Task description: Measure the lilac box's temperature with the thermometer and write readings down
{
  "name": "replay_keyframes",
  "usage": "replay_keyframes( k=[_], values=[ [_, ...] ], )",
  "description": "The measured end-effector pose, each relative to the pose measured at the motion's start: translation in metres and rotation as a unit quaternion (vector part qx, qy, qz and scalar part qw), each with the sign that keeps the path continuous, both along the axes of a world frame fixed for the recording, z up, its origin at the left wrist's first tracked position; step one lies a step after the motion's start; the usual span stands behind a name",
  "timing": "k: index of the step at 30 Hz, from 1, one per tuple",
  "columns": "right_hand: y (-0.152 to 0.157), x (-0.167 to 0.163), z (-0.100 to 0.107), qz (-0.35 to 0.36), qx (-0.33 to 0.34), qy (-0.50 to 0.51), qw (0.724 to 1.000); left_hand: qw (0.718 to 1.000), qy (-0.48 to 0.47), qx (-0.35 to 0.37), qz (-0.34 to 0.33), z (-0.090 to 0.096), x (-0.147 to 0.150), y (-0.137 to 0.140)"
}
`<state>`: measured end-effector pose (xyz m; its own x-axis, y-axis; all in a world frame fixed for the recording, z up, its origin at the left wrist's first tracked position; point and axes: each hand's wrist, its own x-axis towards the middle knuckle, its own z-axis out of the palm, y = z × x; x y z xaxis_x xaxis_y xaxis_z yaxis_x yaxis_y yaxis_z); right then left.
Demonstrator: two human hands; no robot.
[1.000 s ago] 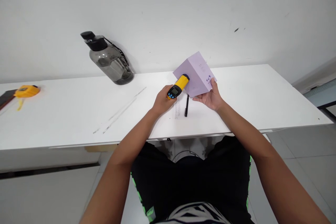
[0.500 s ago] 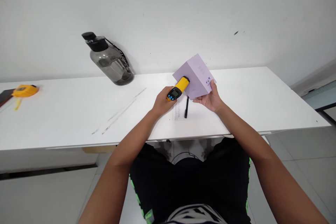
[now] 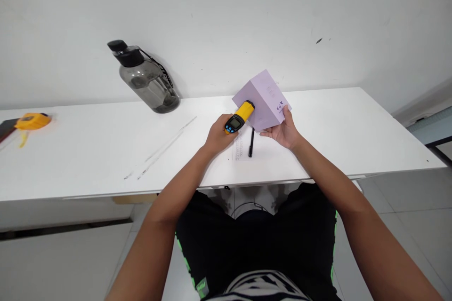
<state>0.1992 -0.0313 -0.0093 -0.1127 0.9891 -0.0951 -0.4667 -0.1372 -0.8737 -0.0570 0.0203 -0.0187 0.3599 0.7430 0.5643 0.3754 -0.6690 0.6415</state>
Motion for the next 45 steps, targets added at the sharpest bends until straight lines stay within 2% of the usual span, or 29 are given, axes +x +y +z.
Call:
replay_keyframes(
  k=[8, 23, 45],
  values=[
    [0.0, 0.0, 0.001, 0.0, -0.008, 0.006, 1.0, 1.0, 0.009, -0.008, -0.015, 0.004, 0.001, -0.001],
    [0.002, 0.001, 0.0, 0.009, 0.003, 0.0, 1.0, 0.999, 0.03, -0.042, 0.011, 0.011, -0.001, -0.005],
    [0.0, -0.001, 0.002, -0.003, -0.001, -0.023, 1.0, 0.998, 0.053, -0.039, 0.02, 0.013, -0.001, -0.005]
  ],
)
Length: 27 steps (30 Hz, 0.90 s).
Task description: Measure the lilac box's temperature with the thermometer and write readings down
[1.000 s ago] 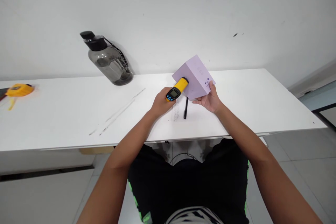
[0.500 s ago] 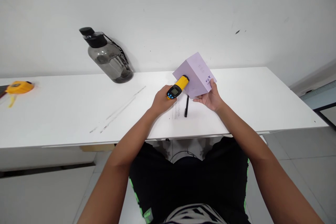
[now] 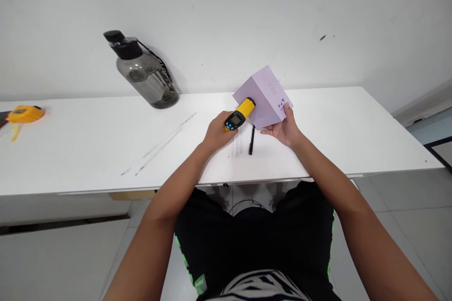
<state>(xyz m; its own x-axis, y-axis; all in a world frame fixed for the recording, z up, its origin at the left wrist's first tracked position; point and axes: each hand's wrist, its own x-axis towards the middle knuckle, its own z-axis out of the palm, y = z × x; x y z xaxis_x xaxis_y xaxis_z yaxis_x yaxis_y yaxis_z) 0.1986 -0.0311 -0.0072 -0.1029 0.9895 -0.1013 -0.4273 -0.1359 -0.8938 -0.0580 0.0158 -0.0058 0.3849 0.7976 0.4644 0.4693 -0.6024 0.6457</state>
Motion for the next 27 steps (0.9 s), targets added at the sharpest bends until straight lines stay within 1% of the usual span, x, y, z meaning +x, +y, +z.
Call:
replay_keyframes(
  k=[14, 27],
  values=[
    [-0.0007, 0.0004, 0.0008, 0.003, -0.002, -0.008, 1.0, 1.0, 0.022, 0.0, 0.005, 0.0012, -0.0014, 0.0009],
    [-0.0008, 0.0, 0.002, 0.006, 0.0, -0.005, 1.0, 0.999, 0.001, 0.037, -0.017, -0.0044, -0.0017, 0.004]
  ],
)
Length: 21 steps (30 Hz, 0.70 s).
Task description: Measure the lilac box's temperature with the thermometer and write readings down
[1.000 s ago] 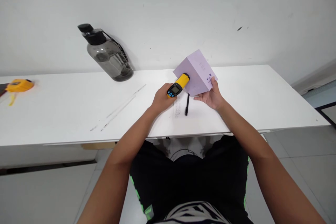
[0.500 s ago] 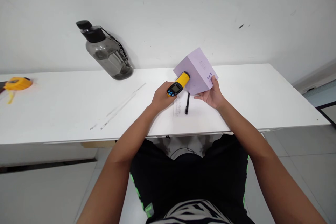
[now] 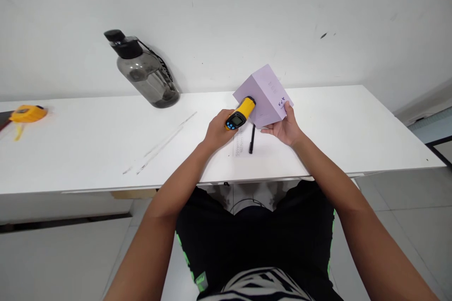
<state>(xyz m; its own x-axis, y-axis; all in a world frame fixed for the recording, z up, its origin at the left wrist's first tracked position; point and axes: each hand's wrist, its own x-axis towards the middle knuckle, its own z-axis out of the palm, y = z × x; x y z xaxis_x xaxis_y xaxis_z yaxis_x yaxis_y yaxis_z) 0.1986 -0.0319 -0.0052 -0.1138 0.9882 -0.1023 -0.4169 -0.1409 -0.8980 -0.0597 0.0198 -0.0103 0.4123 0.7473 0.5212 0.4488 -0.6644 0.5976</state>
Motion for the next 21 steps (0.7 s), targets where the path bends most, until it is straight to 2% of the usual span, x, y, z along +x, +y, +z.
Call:
replay_keyframes(
  k=[6, 16, 18, 21],
  values=[
    [0.0, -0.002, -0.002, -0.009, -0.001, 0.013, 1.0, 0.999, -0.02, 0.038, 0.009, -0.002, -0.001, 0.001],
    [-0.001, -0.007, -0.004, -0.026, 0.008, -0.02, 0.999, 0.997, -0.012, 0.058, 0.038, 0.0, -0.002, 0.001],
    [-0.001, -0.008, -0.007, -0.045, 0.009, -0.027, 0.999, 0.997, -0.013, 0.057, 0.046, 0.001, -0.002, 0.0],
    [0.0, -0.01, -0.011, -0.113, 0.021, -0.038, 0.993, 0.997, 0.003, 0.048, 0.056, 0.004, -0.001, -0.003]
  ],
)
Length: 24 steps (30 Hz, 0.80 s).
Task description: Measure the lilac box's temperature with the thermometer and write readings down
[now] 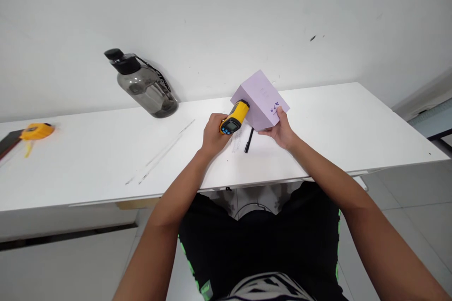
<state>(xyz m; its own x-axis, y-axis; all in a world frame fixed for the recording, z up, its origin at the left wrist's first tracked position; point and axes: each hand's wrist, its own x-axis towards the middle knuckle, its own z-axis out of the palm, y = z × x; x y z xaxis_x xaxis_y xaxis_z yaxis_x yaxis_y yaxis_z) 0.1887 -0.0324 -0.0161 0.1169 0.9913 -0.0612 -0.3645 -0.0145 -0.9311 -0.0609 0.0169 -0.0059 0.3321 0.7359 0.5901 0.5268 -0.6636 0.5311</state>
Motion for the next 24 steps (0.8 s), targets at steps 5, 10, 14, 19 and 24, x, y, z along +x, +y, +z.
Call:
replay_keyframes(
  k=[5, 10, 14, 19, 24],
  values=[
    [0.002, 0.005, 0.001, -0.115, 0.045, -0.023, 0.992, 0.999, 0.033, -0.035, 0.011, 0.006, 0.0, -0.004],
    [0.005, 0.03, 0.005, -0.265, 0.111, -0.183, 0.94, 0.995, 0.058, -0.071, 0.026, 0.011, 0.0, -0.006],
    [0.005, 0.055, 0.0, -0.343, 0.132, -0.407, 0.837, 0.988, 0.096, -0.099, 0.064, 0.014, 0.0, -0.006],
    [0.01, 0.067, -0.011, -0.363, 0.074, -0.514, 0.774, 0.976, 0.15, -0.129, 0.091, 0.013, 0.0, -0.005],
    [0.012, 0.063, -0.013, -0.341, 0.026, -0.518, 0.784, 0.969, 0.216, -0.102, 0.068, 0.01, 0.0, -0.003]
  ],
)
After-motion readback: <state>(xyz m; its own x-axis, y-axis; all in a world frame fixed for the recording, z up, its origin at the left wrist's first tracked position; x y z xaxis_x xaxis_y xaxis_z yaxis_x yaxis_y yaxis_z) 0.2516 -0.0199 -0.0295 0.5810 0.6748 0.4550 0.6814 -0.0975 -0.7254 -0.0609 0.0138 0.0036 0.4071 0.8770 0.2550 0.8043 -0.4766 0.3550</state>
